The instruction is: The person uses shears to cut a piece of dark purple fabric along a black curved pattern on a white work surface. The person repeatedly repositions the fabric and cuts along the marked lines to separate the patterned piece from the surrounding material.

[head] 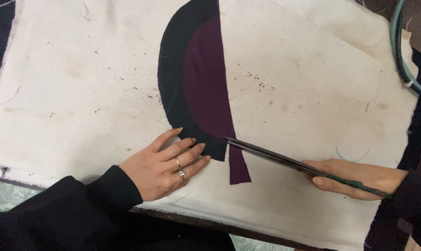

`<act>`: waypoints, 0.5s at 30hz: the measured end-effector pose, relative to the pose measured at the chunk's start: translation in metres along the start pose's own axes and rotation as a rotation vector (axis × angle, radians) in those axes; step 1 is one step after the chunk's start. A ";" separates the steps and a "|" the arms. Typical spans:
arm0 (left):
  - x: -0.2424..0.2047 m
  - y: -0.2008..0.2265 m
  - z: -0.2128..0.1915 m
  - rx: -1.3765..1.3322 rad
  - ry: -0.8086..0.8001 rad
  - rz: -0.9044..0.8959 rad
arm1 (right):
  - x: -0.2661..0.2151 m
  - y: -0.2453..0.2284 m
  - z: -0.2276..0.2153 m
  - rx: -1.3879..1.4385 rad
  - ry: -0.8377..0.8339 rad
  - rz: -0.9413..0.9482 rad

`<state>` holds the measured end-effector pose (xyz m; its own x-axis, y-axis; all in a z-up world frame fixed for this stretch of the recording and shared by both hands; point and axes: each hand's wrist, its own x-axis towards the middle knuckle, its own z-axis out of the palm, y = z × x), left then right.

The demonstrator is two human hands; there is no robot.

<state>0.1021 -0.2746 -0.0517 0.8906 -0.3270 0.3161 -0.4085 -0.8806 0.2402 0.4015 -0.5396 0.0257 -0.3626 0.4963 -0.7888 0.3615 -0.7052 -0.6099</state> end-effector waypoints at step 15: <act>0.000 -0.001 0.000 0.027 0.001 0.006 | 0.005 0.007 0.001 -0.286 0.063 0.345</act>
<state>0.1024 -0.2738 -0.0517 0.8877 -0.3320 0.3189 -0.4085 -0.8876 0.2130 0.4012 -0.5428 0.0177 -0.1297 0.2926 -0.9474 0.6780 -0.6710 -0.3001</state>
